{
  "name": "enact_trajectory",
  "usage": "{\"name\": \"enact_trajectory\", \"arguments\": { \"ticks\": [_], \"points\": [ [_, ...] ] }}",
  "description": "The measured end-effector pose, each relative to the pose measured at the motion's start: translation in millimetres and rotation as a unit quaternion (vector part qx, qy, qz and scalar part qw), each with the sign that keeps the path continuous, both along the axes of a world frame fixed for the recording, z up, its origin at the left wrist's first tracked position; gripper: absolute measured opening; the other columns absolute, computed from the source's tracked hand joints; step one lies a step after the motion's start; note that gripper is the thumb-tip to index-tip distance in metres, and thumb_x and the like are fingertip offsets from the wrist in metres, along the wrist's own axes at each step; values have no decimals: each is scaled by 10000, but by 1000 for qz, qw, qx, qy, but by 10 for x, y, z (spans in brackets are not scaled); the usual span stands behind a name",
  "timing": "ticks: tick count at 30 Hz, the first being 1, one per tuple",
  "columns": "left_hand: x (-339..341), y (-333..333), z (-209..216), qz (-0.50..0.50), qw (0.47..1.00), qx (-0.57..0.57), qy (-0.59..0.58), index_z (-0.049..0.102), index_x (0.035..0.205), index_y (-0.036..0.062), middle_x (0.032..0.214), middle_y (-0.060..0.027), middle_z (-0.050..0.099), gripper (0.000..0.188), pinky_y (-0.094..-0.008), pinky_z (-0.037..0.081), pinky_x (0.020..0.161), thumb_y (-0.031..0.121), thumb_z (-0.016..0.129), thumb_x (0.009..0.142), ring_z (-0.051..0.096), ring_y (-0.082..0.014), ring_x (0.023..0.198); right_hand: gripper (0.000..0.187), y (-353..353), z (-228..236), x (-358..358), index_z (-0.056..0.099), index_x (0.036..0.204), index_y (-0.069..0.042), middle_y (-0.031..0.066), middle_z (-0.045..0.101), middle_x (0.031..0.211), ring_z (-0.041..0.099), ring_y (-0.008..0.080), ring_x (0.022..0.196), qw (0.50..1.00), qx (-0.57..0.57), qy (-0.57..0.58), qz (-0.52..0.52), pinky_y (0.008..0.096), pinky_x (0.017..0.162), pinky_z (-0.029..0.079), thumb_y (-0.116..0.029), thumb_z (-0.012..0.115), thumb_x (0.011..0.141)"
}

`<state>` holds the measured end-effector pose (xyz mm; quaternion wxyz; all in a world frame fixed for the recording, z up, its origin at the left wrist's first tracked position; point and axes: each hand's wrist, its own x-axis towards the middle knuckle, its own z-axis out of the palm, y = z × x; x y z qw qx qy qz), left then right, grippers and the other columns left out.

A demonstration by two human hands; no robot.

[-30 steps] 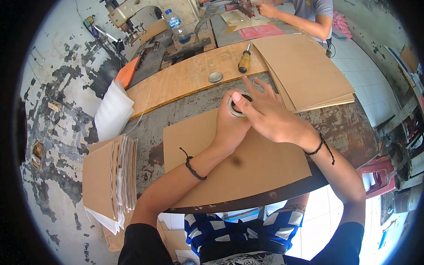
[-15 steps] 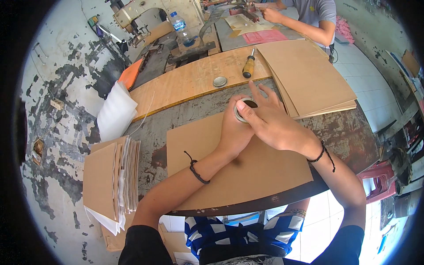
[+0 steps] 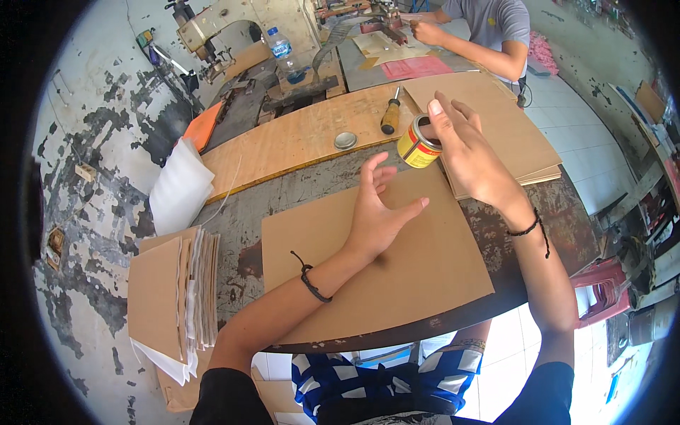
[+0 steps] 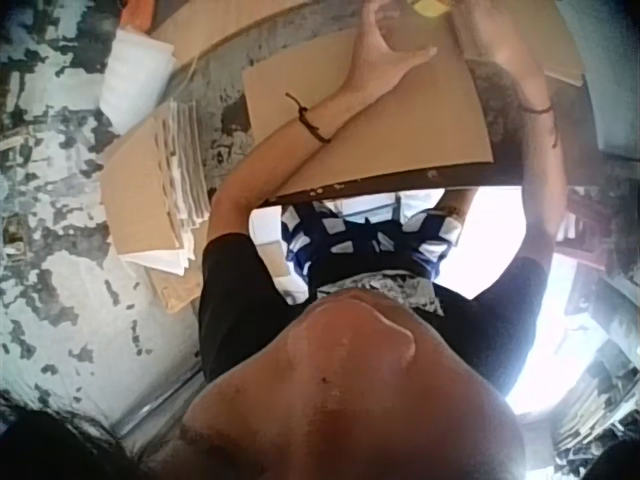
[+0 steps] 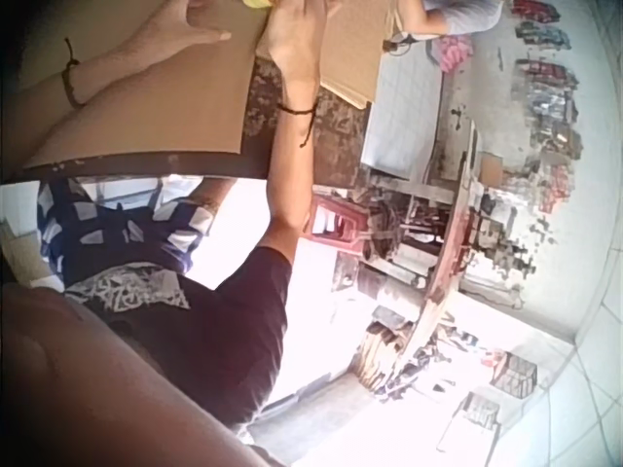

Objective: The person applies adhesive from a can to a cardboard sheet using their finger and then positions a white foam sheet on top, pressing it down to secure it.

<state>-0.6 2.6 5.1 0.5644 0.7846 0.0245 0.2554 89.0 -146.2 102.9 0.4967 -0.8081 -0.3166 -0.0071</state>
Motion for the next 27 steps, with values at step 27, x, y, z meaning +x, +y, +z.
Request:
{"name": "enact_trajectory", "arguments": {
  "ticks": [27],
  "points": [
    [10,-53,12,16,997,31,-62,323,1402,17,1303,-228,402,882,-464,375,1063,270,867,756,419,-359,1258,819,70,-187,-33,374,1481,43,199,463,1477,253,371,1448,990,-118,-23,81,450,1177,262,-634,293,1028]
  ]
}}
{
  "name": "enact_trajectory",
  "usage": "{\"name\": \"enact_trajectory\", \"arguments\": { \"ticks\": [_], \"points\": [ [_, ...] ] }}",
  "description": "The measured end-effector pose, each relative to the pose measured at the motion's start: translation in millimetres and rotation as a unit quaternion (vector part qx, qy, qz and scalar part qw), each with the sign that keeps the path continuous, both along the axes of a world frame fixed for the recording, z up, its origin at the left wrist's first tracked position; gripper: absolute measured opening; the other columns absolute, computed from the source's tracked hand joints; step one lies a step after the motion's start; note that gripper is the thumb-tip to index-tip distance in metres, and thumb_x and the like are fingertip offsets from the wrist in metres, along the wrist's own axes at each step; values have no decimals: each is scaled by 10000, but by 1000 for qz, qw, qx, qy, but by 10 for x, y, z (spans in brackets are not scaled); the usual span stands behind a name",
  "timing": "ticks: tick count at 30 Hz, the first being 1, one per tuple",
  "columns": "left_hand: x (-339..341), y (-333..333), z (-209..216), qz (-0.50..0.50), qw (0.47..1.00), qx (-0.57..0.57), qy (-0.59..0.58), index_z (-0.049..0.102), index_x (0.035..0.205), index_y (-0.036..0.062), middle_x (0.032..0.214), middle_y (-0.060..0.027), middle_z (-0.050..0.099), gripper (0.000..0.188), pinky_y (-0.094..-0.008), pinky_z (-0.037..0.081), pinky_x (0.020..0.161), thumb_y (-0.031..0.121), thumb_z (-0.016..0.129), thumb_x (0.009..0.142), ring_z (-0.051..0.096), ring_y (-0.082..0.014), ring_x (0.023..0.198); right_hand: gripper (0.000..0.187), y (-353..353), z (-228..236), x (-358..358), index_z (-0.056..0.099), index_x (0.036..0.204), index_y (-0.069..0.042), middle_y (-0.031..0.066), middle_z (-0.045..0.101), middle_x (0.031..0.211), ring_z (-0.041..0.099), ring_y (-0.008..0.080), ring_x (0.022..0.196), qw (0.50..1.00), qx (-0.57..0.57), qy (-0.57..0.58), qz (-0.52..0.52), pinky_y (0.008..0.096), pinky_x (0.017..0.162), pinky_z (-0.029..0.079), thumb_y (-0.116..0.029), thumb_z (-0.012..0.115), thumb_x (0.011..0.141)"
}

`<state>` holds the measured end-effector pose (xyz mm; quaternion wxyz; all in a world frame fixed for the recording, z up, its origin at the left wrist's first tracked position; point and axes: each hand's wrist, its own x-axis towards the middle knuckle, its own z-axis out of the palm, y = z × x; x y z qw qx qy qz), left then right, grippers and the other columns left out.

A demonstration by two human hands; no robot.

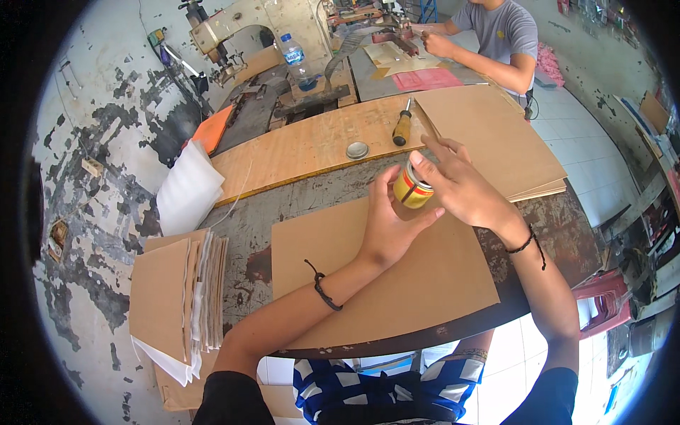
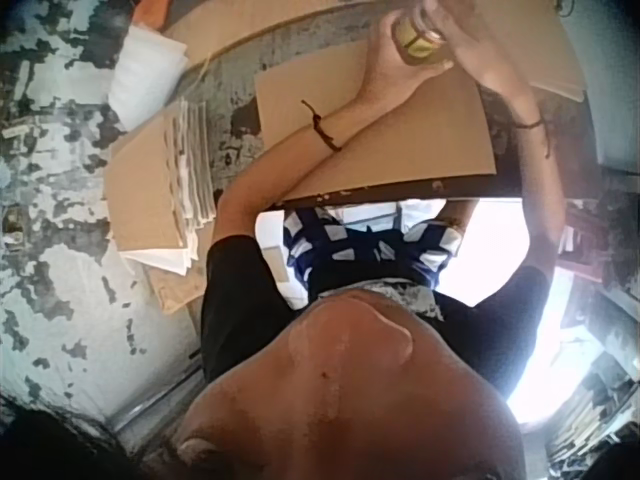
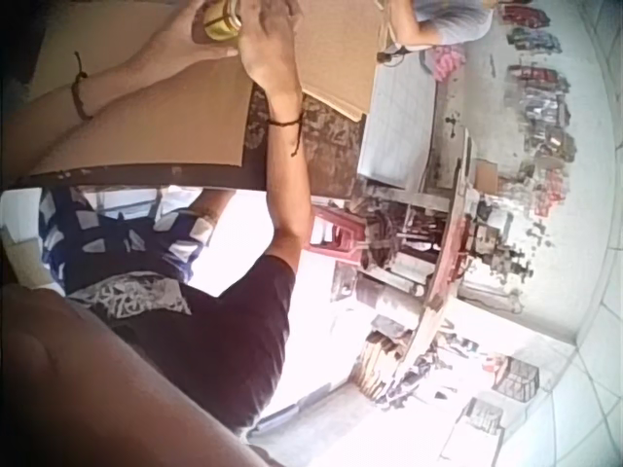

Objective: The person applies adhesive from a can to a cardboard sheet using their finger and then positions a white foam sheet on top, pressing it down to secure it.

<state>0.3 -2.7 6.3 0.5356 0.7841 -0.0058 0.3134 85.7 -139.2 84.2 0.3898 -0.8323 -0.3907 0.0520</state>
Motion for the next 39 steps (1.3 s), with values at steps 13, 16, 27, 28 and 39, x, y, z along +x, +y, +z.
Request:
{"name": "enact_trajectory", "arguments": {
  "ticks": [13,16,27,28,39],
  "points": [
    [-72,22,61,1,995,-99,-11,489,1244,22,1097,-121,664,578,-332,535,862,114,827,784,663,-200,1007,818,154,-125,-206,220,1567,-17,163,241,1631,132,369,1511,985,46,83,143,470,1218,153,-630,289,1029],
    [-92,20,59,13,995,-95,-22,493,1233,27,1054,-136,677,593,-351,540,828,115,837,759,681,-239,976,787,160,-126,-232,378,1482,11,149,194,1648,124,374,1512,982,66,78,157,479,1220,135,-626,294,1029],
    [2,5,-21,122,991,47,-41,450,1276,34,1212,-171,491,708,-474,428,939,178,862,718,513,-359,1139,870,80,-16,-79,708,1002,87,201,102,1656,65,453,1507,986,-30,-25,159,562,1202,149,-663,267,1015],
    [6,-10,-21,149,986,54,-44,435,1286,32,1228,-174,473,720,-473,424,944,175,858,722,504,-358,1149,883,88,-29,-90,704,1007,81,206,103,1654,70,455,1506,989,-28,-12,145,563,1202,152,-673,244,1012],
    [-40,31,35,5,998,-50,33,401,1315,4,1116,-166,637,639,-384,516,882,47,775,799,655,-265,1041,886,154,-238,-204,750,984,2,279,98,1631,55,504,1486,995,17,-4,102,595,1186,152,-696,203,998]
  ]
}}
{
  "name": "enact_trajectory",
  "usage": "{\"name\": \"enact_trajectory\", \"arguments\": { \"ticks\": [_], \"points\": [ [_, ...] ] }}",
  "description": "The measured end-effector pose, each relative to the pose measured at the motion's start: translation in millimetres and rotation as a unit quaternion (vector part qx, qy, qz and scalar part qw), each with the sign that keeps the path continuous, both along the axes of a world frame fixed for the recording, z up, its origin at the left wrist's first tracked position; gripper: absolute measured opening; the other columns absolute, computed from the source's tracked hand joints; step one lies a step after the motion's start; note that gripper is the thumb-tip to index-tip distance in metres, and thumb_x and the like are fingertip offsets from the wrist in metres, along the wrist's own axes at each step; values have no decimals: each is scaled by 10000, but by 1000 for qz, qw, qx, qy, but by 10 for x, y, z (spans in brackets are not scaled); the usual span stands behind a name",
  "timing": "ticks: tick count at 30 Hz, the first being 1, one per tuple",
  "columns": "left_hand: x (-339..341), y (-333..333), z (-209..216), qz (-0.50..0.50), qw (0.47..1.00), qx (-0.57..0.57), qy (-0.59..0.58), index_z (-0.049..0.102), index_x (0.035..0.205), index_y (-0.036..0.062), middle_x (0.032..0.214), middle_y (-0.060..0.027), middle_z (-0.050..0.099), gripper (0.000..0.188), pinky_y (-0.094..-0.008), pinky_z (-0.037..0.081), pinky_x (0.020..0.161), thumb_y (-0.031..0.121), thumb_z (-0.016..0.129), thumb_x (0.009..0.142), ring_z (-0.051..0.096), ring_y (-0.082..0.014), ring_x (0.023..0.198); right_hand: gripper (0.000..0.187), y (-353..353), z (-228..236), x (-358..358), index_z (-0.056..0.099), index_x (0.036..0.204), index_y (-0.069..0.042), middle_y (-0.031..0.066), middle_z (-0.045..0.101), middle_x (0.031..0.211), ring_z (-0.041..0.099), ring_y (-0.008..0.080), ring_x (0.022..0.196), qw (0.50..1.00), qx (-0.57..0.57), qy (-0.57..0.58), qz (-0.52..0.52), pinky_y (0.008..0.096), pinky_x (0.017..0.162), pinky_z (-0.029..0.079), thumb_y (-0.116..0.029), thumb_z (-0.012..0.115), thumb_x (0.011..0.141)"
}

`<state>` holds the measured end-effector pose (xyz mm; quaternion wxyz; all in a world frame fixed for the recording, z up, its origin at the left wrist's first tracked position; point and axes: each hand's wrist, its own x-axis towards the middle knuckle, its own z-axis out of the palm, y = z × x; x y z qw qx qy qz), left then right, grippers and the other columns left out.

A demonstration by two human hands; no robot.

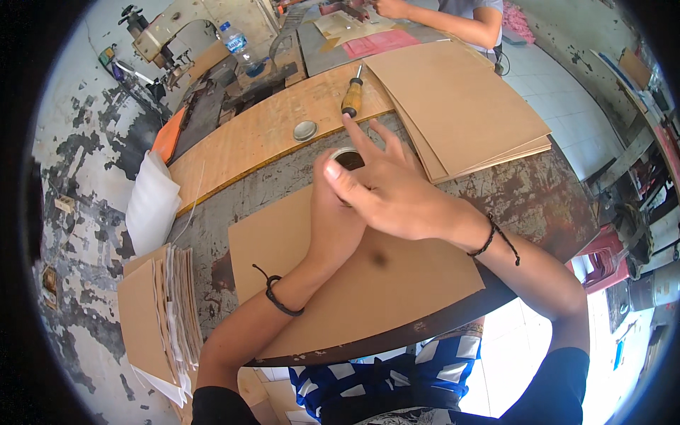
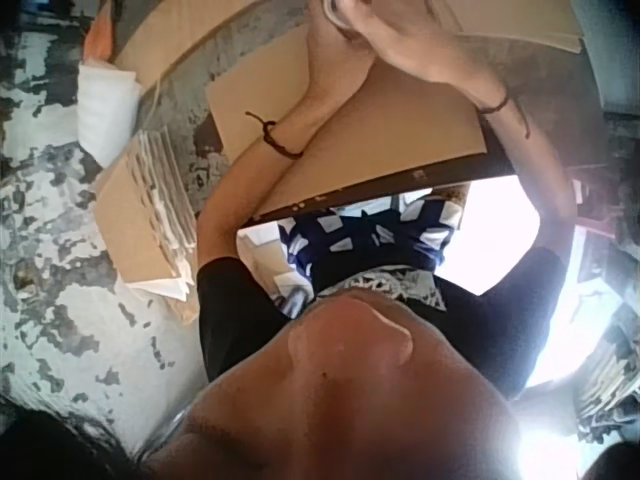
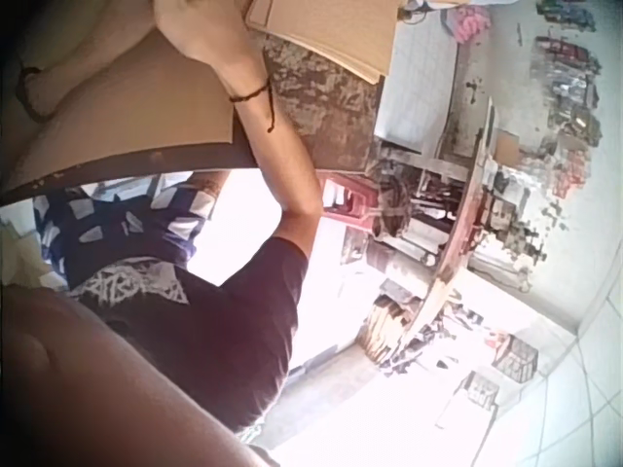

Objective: The person applies adhesive from a can to a cardboard sheet using their finger and then positions a white foam sheet on top, pressing it down to secure it.

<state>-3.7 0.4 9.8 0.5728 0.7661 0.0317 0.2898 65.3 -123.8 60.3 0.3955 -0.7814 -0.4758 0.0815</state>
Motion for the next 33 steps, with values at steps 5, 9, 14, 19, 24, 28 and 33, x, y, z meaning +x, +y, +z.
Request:
{"name": "enact_trajectory", "arguments": {
  "ticks": [5,9,14,19,24,28,33],
  "points": [
    [-5,32,-18,0,999,-33,12,437,1281,6,1006,-127,676,590,-350,525,823,99,778,808,672,-223,945,697,21,-69,-108,708,921,-5,265,128,1631,100,544,1458,999,33,-35,7,627,1158,170,-582,333,1033],
    [-10,34,-29,-1,999,-41,-4,448,1258,9,996,-119,676,585,-336,528,802,102,787,790,674,-210,920,634,37,-103,-161,710,937,8,244,140,1638,154,542,1445,997,61,-45,0,615,1153,186,-544,412,1027],
    [-19,36,23,3,1000,3,-25,454,1231,20,994,-109,672,620,-322,530,805,76,813,729,671,-195,915,673,13,-90,-162,731,1046,4,253,131,1637,152,548,1442,994,34,-107,3,625,1152,179,-629,527,942],
    [-5,32,57,-8,1000,-25,-15,458,1224,30,1025,-100,662,664,-312,530,820,56,832,677,660,-179,939,726,-7,-24,-206,723,1083,26,276,137,1625,132,560,1441,991,25,-129,-2,641,1135,199,-661,600,884],
    [20,53,4,-37,997,-43,-49,457,1232,23,1059,-102,636,650,-310,529,825,34,821,694,643,-176,963,813,-14,4,-231,704,1141,70,307,176,1600,113,551,1447,993,0,-121,-3,668,1093,229,-688,614,860],
    [54,28,-26,-44,996,-63,-47,450,1239,18,1055,-100,629,637,-306,526,823,30,809,712,636,-169,962,788,-14,-28,-268,716,1078,72,311,218,1584,138,533,1444,988,18,-149,-23,658,1086,240,-679,604,868],
    [66,82,-74,-97,993,-53,-32,441,1272,11,1058,-86,625,638,-295,522,823,58,798,746,630,-157,959,664,-11,28,-325,718,1007,59,285,213,1595,173,541,1426,981,25,-186,-43,631,1114,230,-588,596,922]
  ]
}}
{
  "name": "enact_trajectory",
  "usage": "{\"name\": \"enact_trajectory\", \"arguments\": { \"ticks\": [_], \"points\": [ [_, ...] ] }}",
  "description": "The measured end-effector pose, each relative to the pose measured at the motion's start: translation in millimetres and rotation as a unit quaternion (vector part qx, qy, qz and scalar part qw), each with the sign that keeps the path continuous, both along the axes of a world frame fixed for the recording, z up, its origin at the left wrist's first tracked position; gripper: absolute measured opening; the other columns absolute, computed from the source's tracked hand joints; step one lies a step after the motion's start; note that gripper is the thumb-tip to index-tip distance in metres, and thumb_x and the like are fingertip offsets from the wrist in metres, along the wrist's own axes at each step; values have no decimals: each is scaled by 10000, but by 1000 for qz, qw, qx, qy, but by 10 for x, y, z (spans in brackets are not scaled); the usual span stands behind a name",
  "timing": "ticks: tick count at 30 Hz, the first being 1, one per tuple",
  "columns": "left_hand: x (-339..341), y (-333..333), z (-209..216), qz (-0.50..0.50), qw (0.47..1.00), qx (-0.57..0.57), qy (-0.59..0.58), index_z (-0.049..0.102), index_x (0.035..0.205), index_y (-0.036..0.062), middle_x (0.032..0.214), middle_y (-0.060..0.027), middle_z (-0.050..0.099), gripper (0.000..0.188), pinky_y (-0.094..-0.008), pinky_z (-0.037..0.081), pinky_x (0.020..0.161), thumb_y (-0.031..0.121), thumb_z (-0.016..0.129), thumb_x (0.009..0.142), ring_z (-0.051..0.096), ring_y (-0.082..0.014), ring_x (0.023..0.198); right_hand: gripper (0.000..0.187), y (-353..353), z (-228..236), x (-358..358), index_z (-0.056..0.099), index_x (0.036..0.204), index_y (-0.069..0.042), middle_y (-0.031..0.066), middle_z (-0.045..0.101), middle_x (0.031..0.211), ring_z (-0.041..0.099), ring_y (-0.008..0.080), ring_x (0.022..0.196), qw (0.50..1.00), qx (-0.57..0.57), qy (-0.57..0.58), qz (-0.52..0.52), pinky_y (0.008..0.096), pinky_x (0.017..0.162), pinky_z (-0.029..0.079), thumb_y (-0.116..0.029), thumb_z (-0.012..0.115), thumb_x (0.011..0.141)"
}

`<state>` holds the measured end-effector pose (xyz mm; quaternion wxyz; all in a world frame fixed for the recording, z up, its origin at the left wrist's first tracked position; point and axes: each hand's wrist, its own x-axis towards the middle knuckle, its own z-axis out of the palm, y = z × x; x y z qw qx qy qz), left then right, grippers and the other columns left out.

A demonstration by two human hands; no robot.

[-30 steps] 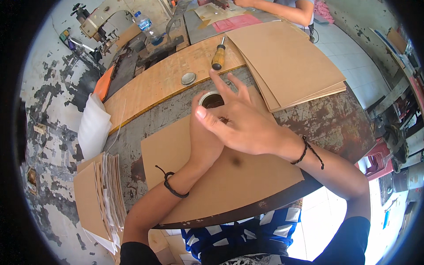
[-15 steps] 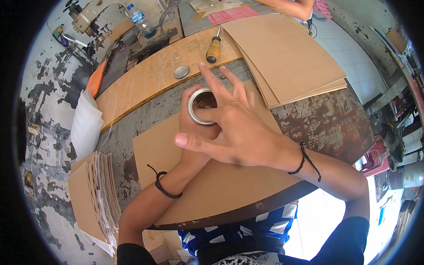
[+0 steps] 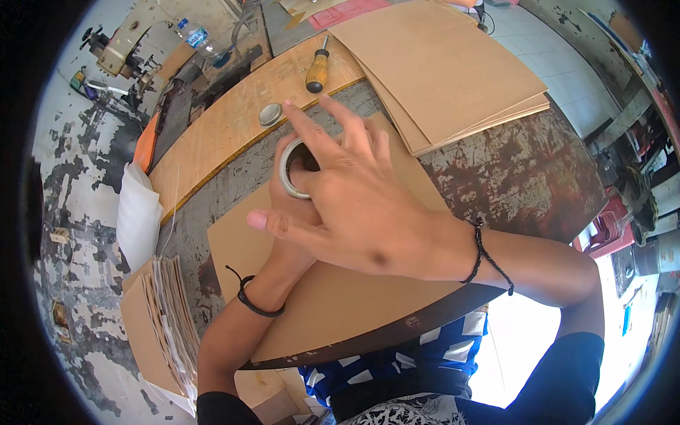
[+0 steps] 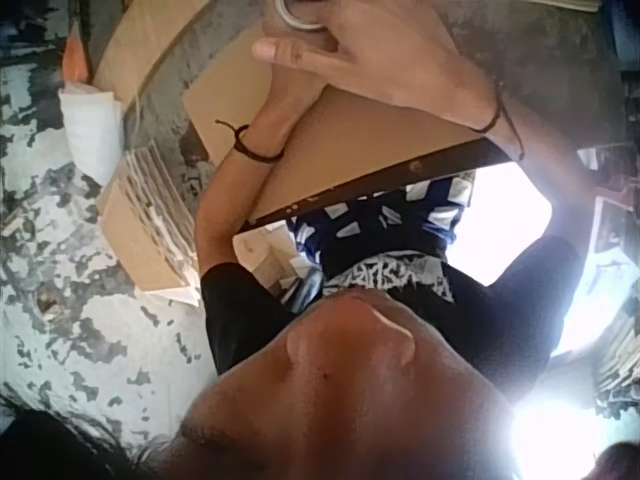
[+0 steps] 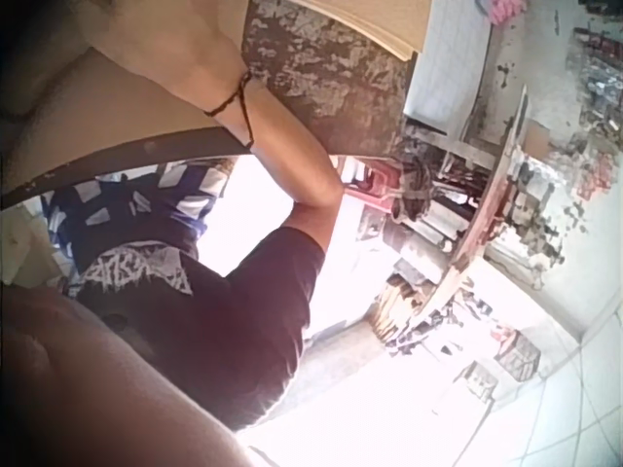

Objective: The person applies adhesive from a can to a cardboard sheet using their finger and then positions a white foam sheet on top, pressing it down to secure it.

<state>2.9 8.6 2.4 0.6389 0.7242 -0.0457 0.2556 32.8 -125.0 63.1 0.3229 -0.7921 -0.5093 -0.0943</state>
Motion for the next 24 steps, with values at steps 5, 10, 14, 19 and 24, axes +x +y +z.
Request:
{"name": "enact_trajectory", "arguments": {
  "ticks": [5,10,14,19,24],
  "points": [
    [-54,-71,132,-41,998,-38,16,438,1299,3,1079,-85,621,654,-288,514,843,83,805,763,620,-143,992,666,-7,-103,34,710,890,111,310,276,1553,200,515,1416,999,26,-19,-3,659,1089,213,-542,589,931],
    [-23,-18,40,-43,997,-53,16,434,1317,4,1085,-81,621,663,-287,512,855,73,800,768,618,-140,1005,624,-28,-18,-5,703,1001,77,267,196,1609,172,529,1428,999,-30,-33,-10,618,1120,240,-535,595,947],
    [-28,-61,65,-50,992,-110,47,432,1324,7,1090,-75,619,666,-287,512,859,70,797,770,618,-140,1000,602,-33,-43,18,698,1007,71,265,188,1612,182,524,1425,999,-32,-30,-10,611,1118,249,-521,603,946],
    [-7,8,7,-49,996,-58,35,425,1331,8,1100,-71,615,668,-288,511,864,72,793,777,616,-140,1000,577,-26,-29,2,691,1002,62,267,175,1614,182,524,1425,999,-33,-22,-6,609,1116,259,-507,609,947],
    [-40,-67,94,-46,989,-122,63,422,1328,7,1096,-73,617,660,-289,511,864,71,789,782,616,-141,999,558,-27,-51,10,686,1005,58,277,169,1612,186,531,1420,999,-27,-19,-5,614,1109,269,-492,613,949]
  ]
}}
